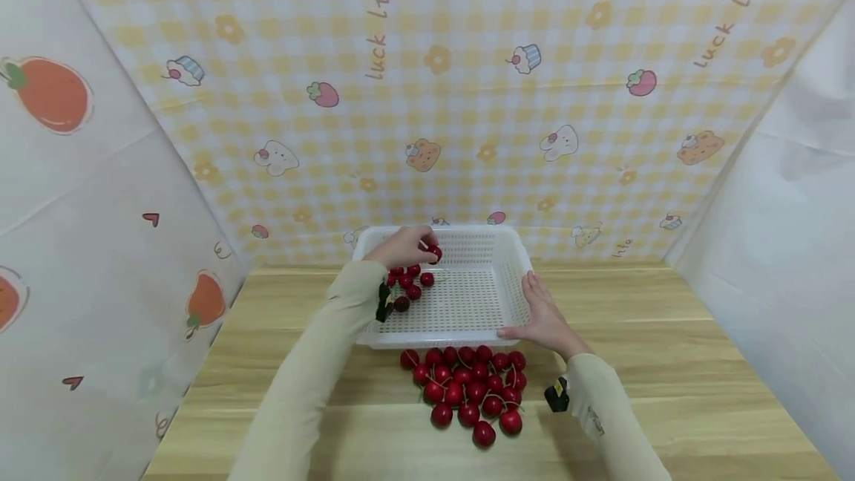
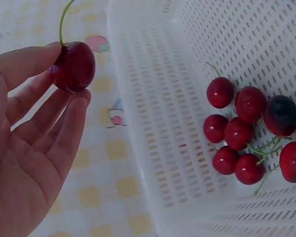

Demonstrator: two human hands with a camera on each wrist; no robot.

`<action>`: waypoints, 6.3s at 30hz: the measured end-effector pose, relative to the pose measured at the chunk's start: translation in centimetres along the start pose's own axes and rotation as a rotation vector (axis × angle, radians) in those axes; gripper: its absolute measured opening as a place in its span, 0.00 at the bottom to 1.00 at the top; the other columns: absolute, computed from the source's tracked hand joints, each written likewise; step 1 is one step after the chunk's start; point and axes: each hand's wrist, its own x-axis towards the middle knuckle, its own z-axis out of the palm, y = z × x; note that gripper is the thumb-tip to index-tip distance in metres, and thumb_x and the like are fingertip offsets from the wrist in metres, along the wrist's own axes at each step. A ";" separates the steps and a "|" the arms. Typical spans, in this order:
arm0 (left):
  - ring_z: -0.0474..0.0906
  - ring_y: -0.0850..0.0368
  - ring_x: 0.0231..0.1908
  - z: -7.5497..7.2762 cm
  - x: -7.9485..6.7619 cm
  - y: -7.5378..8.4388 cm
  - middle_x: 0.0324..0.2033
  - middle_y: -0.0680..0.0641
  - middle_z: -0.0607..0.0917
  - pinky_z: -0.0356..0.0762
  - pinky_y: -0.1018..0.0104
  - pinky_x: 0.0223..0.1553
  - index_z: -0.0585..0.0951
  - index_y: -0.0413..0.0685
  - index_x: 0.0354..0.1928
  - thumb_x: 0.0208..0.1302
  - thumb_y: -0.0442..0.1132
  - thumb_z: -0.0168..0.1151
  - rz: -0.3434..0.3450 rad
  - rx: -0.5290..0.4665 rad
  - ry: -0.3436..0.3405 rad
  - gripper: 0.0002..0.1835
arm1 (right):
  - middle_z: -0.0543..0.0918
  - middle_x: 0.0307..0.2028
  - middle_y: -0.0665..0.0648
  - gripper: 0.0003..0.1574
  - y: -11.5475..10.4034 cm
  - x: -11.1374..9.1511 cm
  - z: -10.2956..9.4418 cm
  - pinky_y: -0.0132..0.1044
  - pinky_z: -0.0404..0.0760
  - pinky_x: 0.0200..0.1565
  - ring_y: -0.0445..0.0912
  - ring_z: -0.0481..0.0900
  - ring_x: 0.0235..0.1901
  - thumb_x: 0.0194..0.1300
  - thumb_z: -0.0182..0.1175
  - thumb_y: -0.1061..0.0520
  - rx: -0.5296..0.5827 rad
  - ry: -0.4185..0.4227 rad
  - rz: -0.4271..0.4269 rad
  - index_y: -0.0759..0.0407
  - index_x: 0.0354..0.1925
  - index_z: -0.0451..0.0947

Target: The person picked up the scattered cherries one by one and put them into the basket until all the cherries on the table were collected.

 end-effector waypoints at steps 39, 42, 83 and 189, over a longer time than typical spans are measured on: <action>0.73 0.52 0.51 1.0 -3.7 4.1 0.47 0.46 0.79 0.70 0.60 0.53 0.75 0.44 0.48 0.59 0.40 0.59 0.127 0.033 0.052 0.16 | 0.38 0.68 0.70 0.78 -0.5 0.1 -0.4 0.60 0.43 0.63 0.62 0.36 0.67 0.34 0.72 0.36 0.018 -0.004 0.013 0.74 0.66 0.40; 0.74 0.53 0.47 1.7 -6.5 4.9 0.45 0.46 0.79 0.72 0.60 0.50 0.76 0.43 0.46 0.58 0.39 0.60 0.199 0.053 0.075 0.14 | 0.38 0.68 0.69 0.78 -0.5 0.1 -0.3 0.60 0.43 0.63 0.62 0.36 0.67 0.34 0.72 0.36 0.022 -0.006 0.017 0.74 0.66 0.40; 0.67 0.66 0.36 17.9 -16.2 0.9 0.33 0.58 0.71 0.72 0.74 0.40 0.76 0.51 0.36 0.43 0.34 0.69 0.201 0.165 0.020 0.15 | 0.37 0.69 0.68 0.78 -0.2 0.2 -0.2 0.60 0.43 0.63 0.60 0.35 0.68 0.35 0.71 0.35 0.009 -0.006 0.024 0.72 0.67 0.40; 0.73 0.65 0.35 7.6 -9.2 9.4 0.37 0.53 0.79 0.72 0.80 0.39 0.77 0.49 0.43 0.54 0.40 0.62 0.581 0.512 -0.012 0.14 | 0.37 0.69 0.68 0.77 -0.1 0.3 -0.2 0.59 0.43 0.64 0.61 0.35 0.68 0.36 0.70 0.35 0.002 -0.006 0.027 0.72 0.67 0.39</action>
